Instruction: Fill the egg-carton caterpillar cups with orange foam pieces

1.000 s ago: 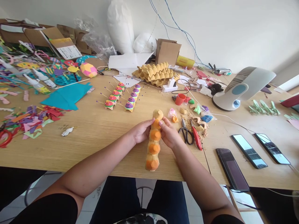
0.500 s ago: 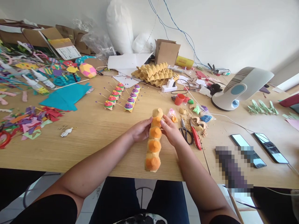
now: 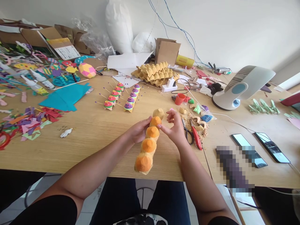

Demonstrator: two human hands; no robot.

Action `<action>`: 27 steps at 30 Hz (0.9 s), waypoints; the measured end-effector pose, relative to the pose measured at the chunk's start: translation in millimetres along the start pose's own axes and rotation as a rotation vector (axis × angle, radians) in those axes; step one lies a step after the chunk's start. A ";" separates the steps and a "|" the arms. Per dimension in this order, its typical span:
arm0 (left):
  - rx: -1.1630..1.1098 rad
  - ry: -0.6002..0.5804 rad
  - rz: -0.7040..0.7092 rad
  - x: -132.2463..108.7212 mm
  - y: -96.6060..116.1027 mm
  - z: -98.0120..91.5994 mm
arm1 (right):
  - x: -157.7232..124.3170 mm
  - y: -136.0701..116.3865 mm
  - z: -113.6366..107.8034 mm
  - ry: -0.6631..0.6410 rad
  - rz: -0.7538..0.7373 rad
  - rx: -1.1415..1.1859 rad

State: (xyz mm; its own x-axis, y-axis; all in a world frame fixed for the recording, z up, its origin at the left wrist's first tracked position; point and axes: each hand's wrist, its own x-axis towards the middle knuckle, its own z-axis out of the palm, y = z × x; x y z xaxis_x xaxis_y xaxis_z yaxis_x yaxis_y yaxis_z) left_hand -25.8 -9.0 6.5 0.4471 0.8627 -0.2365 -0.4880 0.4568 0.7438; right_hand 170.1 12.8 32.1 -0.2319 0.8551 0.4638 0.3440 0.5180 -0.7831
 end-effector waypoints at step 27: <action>-0.171 0.042 -0.024 1.5 -4.9 5.2 | 1.3 -5.6 0.2 -0.163 -0.107 -0.019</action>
State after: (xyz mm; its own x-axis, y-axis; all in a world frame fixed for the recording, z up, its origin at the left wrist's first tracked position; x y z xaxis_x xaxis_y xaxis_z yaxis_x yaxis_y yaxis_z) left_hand -18.9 -11.1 5.8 0.4306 0.8575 -0.2816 -0.5996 0.5050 0.6209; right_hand 167.7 11.0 37.0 -0.4118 0.7813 0.4691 0.3266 0.6071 -0.7244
